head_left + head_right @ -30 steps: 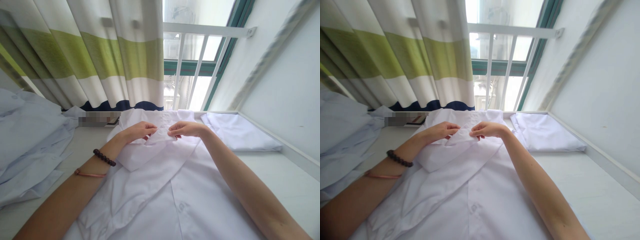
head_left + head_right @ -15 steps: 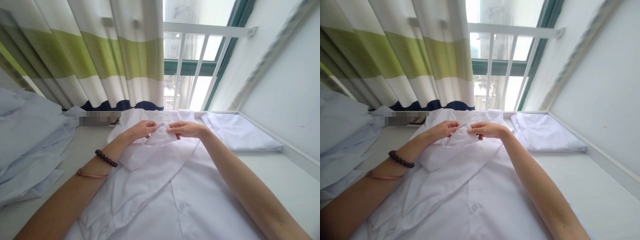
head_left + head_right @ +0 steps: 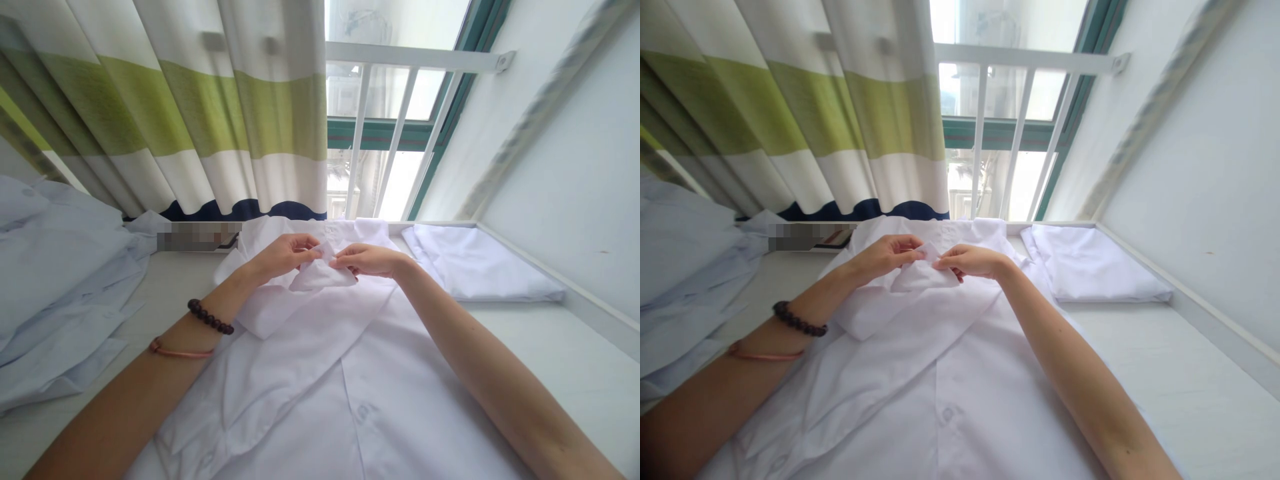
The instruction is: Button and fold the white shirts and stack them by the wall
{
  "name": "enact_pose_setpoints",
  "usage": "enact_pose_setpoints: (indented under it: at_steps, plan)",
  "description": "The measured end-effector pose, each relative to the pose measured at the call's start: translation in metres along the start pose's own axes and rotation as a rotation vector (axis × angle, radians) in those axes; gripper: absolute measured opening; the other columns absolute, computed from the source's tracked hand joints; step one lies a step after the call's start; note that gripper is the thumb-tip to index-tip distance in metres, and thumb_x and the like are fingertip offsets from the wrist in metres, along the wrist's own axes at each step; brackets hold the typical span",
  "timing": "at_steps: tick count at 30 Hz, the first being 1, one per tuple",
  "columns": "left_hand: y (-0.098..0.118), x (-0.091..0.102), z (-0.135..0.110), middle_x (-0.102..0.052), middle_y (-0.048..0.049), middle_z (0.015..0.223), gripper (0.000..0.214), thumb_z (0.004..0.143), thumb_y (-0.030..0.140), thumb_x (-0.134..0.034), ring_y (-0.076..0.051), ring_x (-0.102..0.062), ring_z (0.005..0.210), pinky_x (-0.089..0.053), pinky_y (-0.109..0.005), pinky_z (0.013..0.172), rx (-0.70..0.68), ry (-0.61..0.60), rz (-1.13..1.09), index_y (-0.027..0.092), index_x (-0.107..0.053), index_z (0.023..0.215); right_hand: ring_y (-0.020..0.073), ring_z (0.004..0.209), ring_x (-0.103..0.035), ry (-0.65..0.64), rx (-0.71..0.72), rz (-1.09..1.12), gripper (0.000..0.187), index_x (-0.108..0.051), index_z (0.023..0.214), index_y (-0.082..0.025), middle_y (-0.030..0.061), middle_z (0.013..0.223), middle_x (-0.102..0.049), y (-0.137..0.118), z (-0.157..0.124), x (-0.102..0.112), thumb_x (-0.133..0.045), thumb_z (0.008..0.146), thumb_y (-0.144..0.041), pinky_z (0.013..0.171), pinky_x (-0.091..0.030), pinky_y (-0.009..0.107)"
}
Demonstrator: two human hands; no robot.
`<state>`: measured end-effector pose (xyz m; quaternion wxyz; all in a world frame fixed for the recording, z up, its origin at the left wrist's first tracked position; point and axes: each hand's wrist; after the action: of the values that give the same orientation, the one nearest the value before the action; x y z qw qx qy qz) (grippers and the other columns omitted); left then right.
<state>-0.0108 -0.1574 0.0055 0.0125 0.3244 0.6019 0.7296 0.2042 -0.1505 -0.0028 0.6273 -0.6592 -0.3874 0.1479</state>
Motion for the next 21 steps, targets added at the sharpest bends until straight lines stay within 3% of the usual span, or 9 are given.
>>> enact_pose_setpoints:
  at_steps: [7,13,21]
  plan:
    - [0.004,0.006,-0.003,-0.067,-0.0019,0.083,0.036,0.075,0.051,-0.065,-0.016,-0.062,0.075,-0.049,-0.024,0.063,-0.084,-0.052,0.121,0.017,-0.068,0.089,0.0076,0.055,-0.032,0.065,0.037,0.01,0.04,-0.052,0.061,-0.016,-0.0057,0.057,-0.033,0.0,0.002,0.0,-0.066,0.075,-0.051,0.052,-0.027,0.025]
    - [-0.001,0.006,-0.002,-0.067,-0.0033,0.083,0.037,0.072,0.047,-0.069,-0.017,-0.062,0.075,-0.049,-0.025,0.062,-0.073,-0.054,0.105,0.016,-0.066,0.092,0.0064,0.056,-0.029,-0.004,0.099,0.057,0.038,-0.051,0.065,-0.015,-0.0062,0.06,-0.034,0.002,0.001,0.001,-0.067,0.077,-0.048,0.052,-0.023,0.025]
    - [-0.008,0.007,0.0,-0.071,-0.0043,0.086,0.038,0.069,0.042,-0.073,-0.022,-0.065,0.086,-0.052,-0.032,0.075,-0.084,-0.088,0.027,0.015,-0.066,0.096,0.007,0.059,-0.034,-0.034,0.12,0.063,0.035,-0.053,0.07,-0.015,-0.0047,0.065,-0.038,0.004,0.002,0.001,-0.065,0.08,-0.047,0.053,-0.027,0.023]
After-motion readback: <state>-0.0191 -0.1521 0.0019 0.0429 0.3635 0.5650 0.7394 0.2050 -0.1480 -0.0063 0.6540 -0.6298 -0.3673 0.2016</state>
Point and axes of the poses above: each hand's wrist, its own z-axis towards the middle knuckle, its own x-axis out of the back of the hand, y = z × x
